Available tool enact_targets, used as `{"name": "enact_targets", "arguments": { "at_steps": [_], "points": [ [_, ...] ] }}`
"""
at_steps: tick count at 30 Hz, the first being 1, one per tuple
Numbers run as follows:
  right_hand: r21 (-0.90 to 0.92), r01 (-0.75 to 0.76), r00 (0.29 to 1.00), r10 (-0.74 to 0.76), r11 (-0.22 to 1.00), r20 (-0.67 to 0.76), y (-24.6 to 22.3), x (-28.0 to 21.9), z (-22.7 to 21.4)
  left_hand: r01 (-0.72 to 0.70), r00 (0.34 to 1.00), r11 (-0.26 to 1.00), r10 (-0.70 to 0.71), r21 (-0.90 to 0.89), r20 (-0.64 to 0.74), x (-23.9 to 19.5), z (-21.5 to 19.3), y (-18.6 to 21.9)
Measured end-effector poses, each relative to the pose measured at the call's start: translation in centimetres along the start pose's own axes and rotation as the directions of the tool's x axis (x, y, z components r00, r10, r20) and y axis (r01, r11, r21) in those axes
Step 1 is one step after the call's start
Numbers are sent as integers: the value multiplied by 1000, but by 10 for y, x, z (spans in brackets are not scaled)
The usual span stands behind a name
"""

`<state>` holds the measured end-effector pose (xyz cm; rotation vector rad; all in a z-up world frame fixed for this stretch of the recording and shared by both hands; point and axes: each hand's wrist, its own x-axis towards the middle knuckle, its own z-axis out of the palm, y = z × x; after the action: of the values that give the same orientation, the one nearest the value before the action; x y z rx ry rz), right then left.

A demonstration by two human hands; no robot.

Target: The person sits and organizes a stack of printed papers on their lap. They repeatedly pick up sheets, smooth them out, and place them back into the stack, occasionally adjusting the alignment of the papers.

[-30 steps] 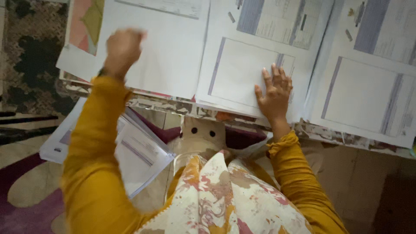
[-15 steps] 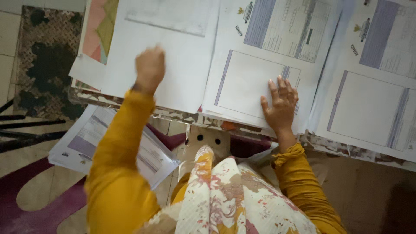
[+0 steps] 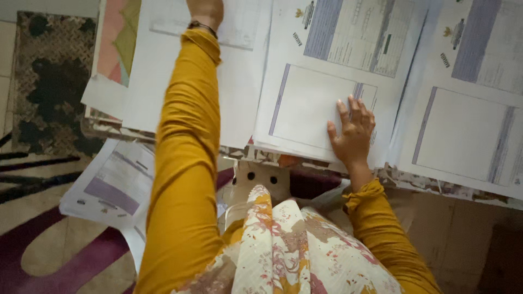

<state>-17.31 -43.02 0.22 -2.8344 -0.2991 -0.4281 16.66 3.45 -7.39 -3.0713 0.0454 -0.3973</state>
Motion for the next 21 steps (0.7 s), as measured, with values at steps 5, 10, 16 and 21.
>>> {"name": "enact_targets", "arguments": {
  "at_steps": [5,10,16,21],
  "points": [
    [13,21,1000,-21,1000,-6,0,0,0,54,998,995,-53,-78,19,-20,-15,21],
    [-5,33,999,-33,999,-27,5,2,5,74,973,997,-79,28,219,-122,-94,7],
    [-10,38,999,-38,999,-37,15,-1,17,154,941,988,-150,11,305,-220,-130,-20],
    [251,-100,994,87,963,61,32,-12,40,77,994,580,-106,-811,19,-294,-246,109]
  ]
}}
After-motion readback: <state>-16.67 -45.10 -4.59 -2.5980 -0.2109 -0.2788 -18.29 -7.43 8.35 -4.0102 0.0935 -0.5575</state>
